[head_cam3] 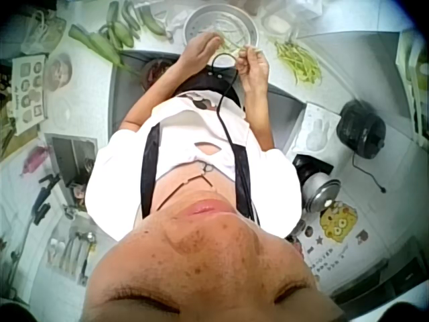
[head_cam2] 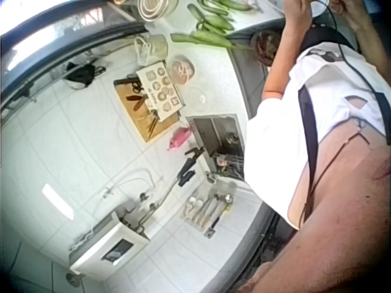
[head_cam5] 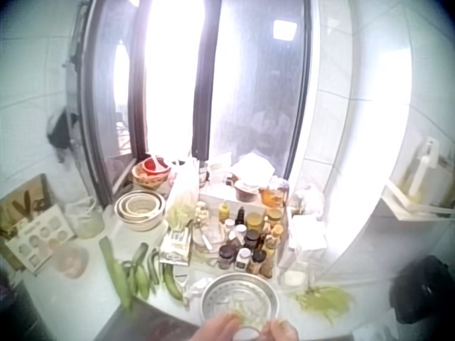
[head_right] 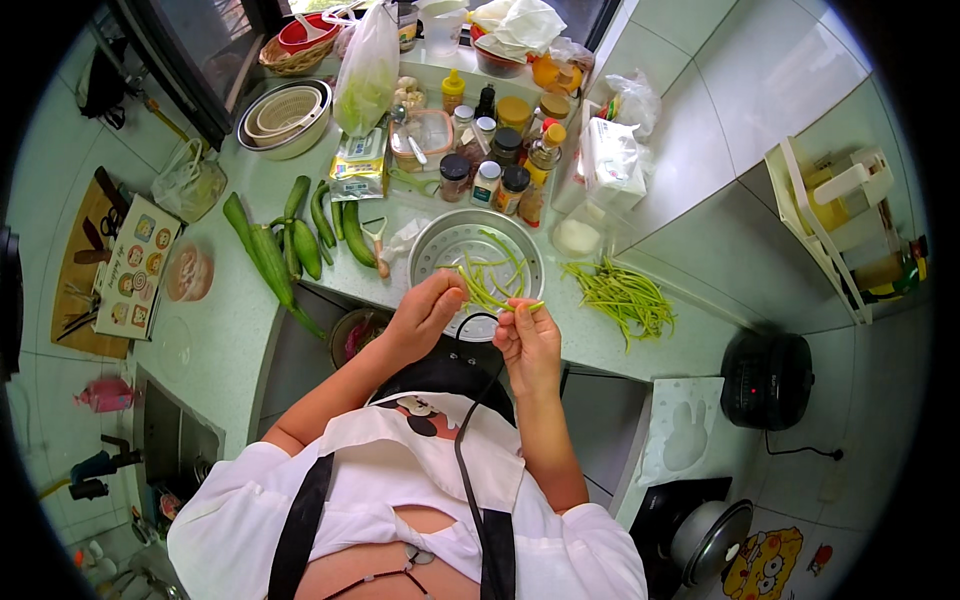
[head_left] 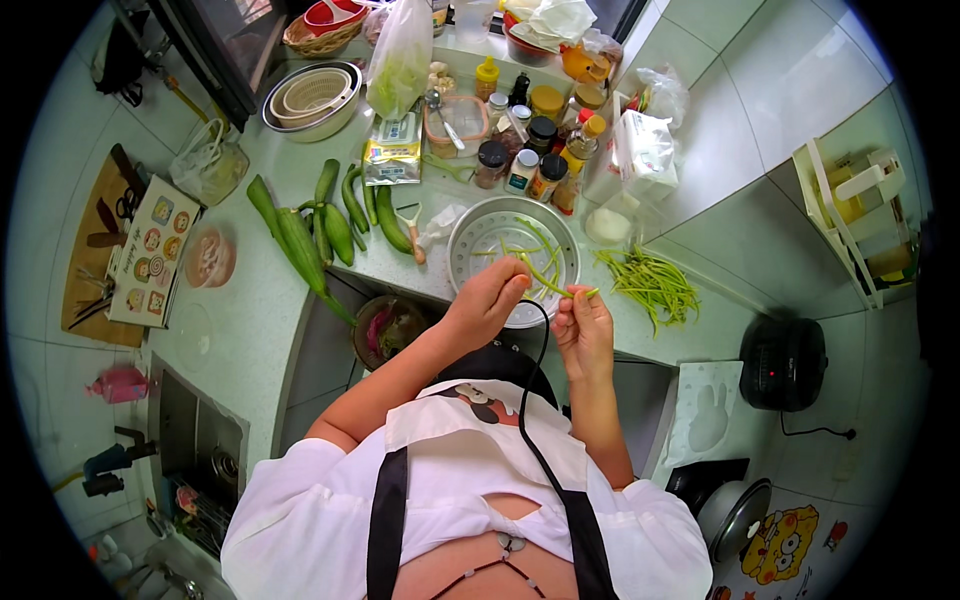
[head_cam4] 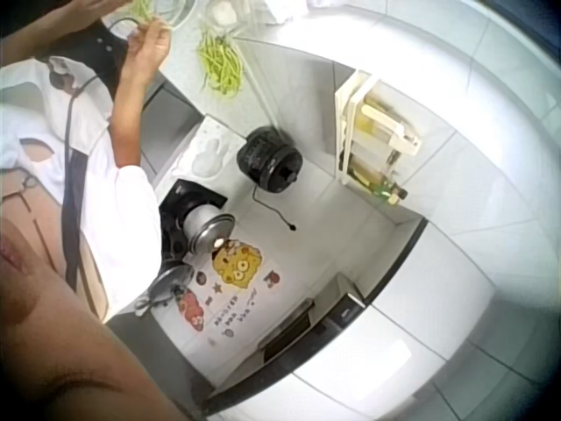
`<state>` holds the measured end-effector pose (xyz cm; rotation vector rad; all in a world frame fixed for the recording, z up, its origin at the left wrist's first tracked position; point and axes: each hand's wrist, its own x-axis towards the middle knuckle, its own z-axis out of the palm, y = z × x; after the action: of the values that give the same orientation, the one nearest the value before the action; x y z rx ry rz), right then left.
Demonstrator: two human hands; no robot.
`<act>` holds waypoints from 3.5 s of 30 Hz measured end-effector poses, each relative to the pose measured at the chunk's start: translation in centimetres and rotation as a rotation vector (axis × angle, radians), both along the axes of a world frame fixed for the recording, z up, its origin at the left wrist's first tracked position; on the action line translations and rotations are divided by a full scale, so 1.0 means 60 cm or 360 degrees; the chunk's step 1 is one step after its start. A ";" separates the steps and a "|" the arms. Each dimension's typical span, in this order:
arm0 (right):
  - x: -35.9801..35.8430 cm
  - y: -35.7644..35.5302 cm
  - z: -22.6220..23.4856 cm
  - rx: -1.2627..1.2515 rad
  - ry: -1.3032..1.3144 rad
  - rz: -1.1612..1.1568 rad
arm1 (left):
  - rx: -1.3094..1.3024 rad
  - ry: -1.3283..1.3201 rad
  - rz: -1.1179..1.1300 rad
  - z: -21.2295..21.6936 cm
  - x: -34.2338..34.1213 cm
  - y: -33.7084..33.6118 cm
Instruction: The person strips the ends and strings from long beans by hand, placing the prepped pieces into a metal bowl.
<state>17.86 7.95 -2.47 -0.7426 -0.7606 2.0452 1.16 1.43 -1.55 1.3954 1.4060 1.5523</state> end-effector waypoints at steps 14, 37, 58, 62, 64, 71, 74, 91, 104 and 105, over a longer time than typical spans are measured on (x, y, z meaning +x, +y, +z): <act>-0.004 -0.012 0.003 -0.0127 -0.0072 0.0030 | 0.0097 0.0030 0.0114 -0.012 -0.019 -0.003; -0.027 -0.020 0.000 0.1155 -0.1211 -0.0189 | -0.0054 0.0642 0.0201 -0.044 -0.022 -0.026; -0.034 0.006 -0.001 0.1350 -0.1463 -0.0240 | -0.0272 0.0917 0.0228 -0.061 -0.021 -0.039; -0.019 0.036 -0.017 0.1196 -0.1425 -0.0254 | -0.0458 0.0971 0.0388 -0.108 -0.054 -0.072; -0.019 0.055 -0.046 0.1190 -0.1478 -0.0212 | -0.0544 0.0961 0.0476 -0.136 -0.079 -0.105; -0.051 0.105 -0.132 0.1452 -0.1631 -0.0027 | -0.1157 0.0990 0.0817 -0.220 -0.144 -0.228; -0.058 0.107 -0.124 0.1527 -0.1878 0.0059 | -0.1345 0.1066 0.0913 -0.261 -0.157 -0.249; 0.191 0.232 -0.186 0.1543 -0.2395 -0.0484 | -0.1396 0.1022 0.1175 -0.253 -0.120 -0.205; 0.133 0.250 -0.081 0.1713 -0.2165 -0.0612 | -0.0827 0.0602 0.1139 -0.141 -0.064 -0.165; 0.128 0.244 -0.059 0.1649 -0.1967 -0.0629 | -0.0803 0.0571 0.1120 -0.132 -0.064 -0.163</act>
<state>25.53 22.58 -6.00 -1.2979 -1.9052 0.4456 -2.68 -8.34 -9.46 0.9317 2.4928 1.1965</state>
